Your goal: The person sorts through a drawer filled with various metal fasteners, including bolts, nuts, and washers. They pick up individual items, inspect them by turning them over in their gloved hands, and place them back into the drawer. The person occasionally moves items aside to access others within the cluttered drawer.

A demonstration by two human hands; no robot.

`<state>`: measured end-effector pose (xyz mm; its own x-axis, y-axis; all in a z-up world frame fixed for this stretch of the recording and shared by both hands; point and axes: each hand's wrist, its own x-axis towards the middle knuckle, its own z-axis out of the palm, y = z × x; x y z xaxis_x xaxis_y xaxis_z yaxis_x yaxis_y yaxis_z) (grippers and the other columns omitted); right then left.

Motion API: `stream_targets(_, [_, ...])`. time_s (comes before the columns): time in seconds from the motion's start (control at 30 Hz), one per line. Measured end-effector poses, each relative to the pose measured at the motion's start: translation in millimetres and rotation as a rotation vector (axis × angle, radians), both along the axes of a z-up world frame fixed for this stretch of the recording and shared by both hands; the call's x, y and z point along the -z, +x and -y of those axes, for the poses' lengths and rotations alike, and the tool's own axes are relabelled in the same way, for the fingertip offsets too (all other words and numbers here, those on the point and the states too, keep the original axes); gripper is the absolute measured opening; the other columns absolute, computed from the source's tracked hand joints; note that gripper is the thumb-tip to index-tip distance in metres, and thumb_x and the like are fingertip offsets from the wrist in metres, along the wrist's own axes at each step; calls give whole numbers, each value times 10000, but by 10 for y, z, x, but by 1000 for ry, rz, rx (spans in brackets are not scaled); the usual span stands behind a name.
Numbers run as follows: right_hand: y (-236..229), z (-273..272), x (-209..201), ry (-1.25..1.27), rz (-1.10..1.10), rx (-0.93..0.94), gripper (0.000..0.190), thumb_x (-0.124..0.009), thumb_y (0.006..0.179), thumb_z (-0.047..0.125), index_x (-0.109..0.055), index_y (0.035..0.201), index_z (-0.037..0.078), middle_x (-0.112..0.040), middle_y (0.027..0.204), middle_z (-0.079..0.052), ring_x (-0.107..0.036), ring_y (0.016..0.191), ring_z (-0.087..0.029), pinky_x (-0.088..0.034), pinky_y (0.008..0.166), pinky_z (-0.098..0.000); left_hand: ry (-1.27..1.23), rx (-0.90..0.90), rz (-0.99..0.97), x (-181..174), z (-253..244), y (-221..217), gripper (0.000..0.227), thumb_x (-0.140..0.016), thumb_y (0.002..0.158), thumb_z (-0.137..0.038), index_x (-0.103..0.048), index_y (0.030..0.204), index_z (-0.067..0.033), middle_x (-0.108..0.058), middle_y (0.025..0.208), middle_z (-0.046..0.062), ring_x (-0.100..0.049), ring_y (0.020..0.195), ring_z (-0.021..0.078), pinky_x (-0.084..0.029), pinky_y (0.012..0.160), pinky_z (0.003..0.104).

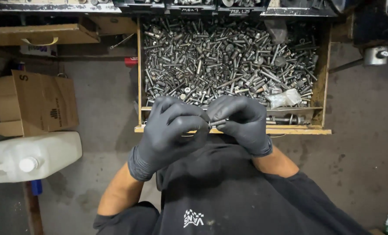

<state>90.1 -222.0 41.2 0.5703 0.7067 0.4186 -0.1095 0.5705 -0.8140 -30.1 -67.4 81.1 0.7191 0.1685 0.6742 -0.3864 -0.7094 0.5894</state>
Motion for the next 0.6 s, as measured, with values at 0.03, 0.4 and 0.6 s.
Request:
stream_targets(0.03, [8,4,5,10,17,-14,167,-756,830,-122,-629,937,-141,-682,893,-298,-685,872,-413,-575,771,-463,-10,16,19,-28,2,6,129,-776,869,-87,-694,924,-170,-741,959,3,-608,771,256,-488,780,368])
stream_targets(0.4, [164,-3,28,-266,211,262,198,-622,1024,118,-693,1045,-66,-734,910,-199,-705,877,-314,-549,837,-417,147,-13,21,240,-298,310,138,-789,870,-118,-699,968,-82,-691,921,117,-604,788,354,-481,768,438])
stream_targets(0.6, [293,154,160,-473,144,489,273,-518,1095,266,-624,1171,26,-701,911,-135,-723,905,-250,-578,946,-390,441,-162,-121,114,-882,1300,220,-702,936,57,-568,1021,-96,-600,912,49,-550,856,241,-419,848,389])
